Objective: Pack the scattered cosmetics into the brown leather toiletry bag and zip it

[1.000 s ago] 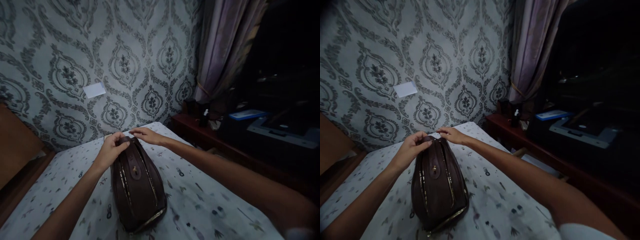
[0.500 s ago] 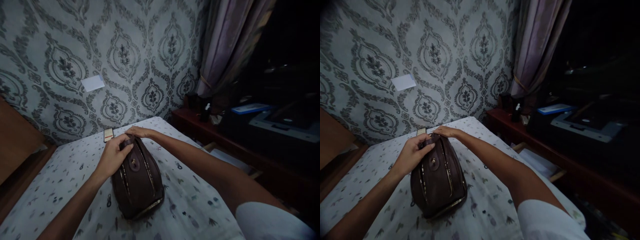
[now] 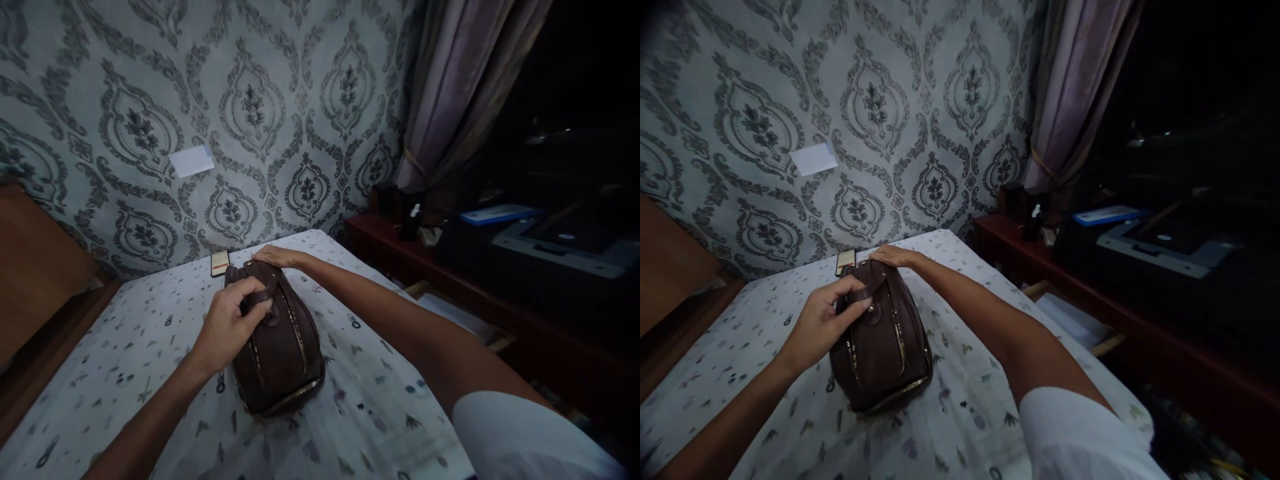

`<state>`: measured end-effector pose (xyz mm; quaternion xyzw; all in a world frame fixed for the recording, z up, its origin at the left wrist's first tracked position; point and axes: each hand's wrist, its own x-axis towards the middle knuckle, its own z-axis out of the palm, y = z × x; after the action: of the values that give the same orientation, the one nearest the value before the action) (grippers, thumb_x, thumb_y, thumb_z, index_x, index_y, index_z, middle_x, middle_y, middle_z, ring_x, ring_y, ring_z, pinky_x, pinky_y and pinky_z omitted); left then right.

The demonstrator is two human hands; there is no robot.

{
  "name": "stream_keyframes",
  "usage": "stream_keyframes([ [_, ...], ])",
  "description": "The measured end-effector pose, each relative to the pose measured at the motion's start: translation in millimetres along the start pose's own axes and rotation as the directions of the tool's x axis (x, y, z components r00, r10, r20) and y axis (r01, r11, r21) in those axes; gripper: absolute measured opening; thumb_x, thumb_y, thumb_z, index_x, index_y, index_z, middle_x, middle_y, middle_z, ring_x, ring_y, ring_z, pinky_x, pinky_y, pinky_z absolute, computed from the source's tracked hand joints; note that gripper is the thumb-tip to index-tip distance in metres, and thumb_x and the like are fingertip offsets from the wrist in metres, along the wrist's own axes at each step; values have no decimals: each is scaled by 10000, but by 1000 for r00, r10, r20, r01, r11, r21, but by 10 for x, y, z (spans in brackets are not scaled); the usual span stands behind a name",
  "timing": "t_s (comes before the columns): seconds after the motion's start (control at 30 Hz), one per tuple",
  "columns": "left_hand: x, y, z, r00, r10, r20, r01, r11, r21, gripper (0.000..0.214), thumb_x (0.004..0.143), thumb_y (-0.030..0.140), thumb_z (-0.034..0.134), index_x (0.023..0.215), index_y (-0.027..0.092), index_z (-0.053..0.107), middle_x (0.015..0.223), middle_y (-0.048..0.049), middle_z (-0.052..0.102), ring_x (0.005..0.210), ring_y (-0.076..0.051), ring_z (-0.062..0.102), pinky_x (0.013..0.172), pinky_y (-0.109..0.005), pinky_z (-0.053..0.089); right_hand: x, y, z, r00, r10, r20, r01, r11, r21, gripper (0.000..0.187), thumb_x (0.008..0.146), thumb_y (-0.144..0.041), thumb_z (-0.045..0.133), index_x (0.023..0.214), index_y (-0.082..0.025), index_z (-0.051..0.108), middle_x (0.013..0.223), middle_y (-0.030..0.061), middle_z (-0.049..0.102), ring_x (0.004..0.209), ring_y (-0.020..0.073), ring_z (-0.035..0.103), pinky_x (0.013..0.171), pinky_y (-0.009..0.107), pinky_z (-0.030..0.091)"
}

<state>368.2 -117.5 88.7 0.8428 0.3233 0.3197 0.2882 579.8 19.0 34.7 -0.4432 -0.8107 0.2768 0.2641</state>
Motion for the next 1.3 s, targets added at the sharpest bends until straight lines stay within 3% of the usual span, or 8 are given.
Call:
stream_keyframes([
  [0.2, -58, -53, 55, 995, 80, -57, -74, 992, 99, 121, 856, 310, 557, 805, 211, 605, 773, -11, 596, 780, -196, 553, 717, -302, 393, -105, -248, 8, 977, 20, -211, -40, 995, -90, 313, 990, -418, 538, 910, -137, 648, 866, 22, 667, 794, 169, 635, 757, 341, 517],
  [0.37, -127, -48, 70, 964, 201, -173, -170, 969, 179, 84, 876, 267, 569, 844, 216, 627, 860, -40, 633, 884, -221, 567, 788, -325, 416, -649, -811, 140, 888, -101, -449, 36, 988, -151, 425, 1047, -314, 272, 884, -141, 625, 947, 93, 688, 974, 218, 596, 909, 360, 414],
  [0.5, -96, -86, -133, 963, 215, -164, -208, 976, 60, 110, 878, 315, 588, 891, 215, 630, 887, -42, 637, 895, -215, 577, 826, -325, 437, -1179, -1199, 340, 889, -297, -348, 220, 944, -244, 365, 1032, -367, 368, 786, -190, 571, 833, 56, 647, 871, 199, 574, 912, 357, 404],
  [0.6, 166, -240, -323, 976, 62, -209, -84, 992, -98, 229, 893, 403, 526, 949, 198, 610, 943, -46, 665, 917, -207, 610, 824, -306, 458, -1345, -1317, 428, 888, -321, -330, 192, 909, -369, 205, 958, -365, 568, 841, -198, 547, 834, 38, 614, 849, 204, 535, 883, 363, 393],
  [0.67, 444, -391, -382, 990, -47, -135, 51, 998, 22, 244, 858, 404, 524, 928, 194, 627, 981, -45, 685, 964, -213, 610, 815, -292, 459, -1353, -1344, 442, 905, -304, -296, 158, 889, -430, 177, 926, -332, 633, 851, -204, 536, 848, 32, 613, 849, 202, 524, 904, 368, 380],
  [0.87, 1111, -794, -264, 973, -227, 50, 216, 963, 163, 345, 809, 374, 694, 562, 173, 560, 501, 43, 487, 579, -148, 534, 580, -264, 413, -1303, -1427, 414, 952, -232, -200, 110, 868, -484, 195, 898, -285, 693, 857, -203, 521, 867, 19, 615, 824, 185, 529, 953, 377, 350],
  [1.07, 1247, -996, -153, 933, -349, 87, 330, 927, 177, 272, 948, 377, 620, 1057, 130, 648, 998, -40, 675, 831, -162, 661, 728, -330, 575, -1204, -1554, 353, 984, -11, -178, -69, 898, -435, 189, 850, -246, 726, 805, -190, 551, 790, -3, 614, 768, 172, 551, 781, 307, 340],
  [1.3, 1294, -1160, -62, 939, -339, 50, 330, 933, 143, 343, 948, 367, 619, 1214, 151, 613, 1211, -85, 640, 1040, -232, 649, 876, -432, 568, -1086, -1705, 393, 975, 124, -183, -191, 889, -416, 202, 860, -246, 683, 714, -198, 552, 655, -28, 570, 616, 141, 480, 640, 280, 272],
])
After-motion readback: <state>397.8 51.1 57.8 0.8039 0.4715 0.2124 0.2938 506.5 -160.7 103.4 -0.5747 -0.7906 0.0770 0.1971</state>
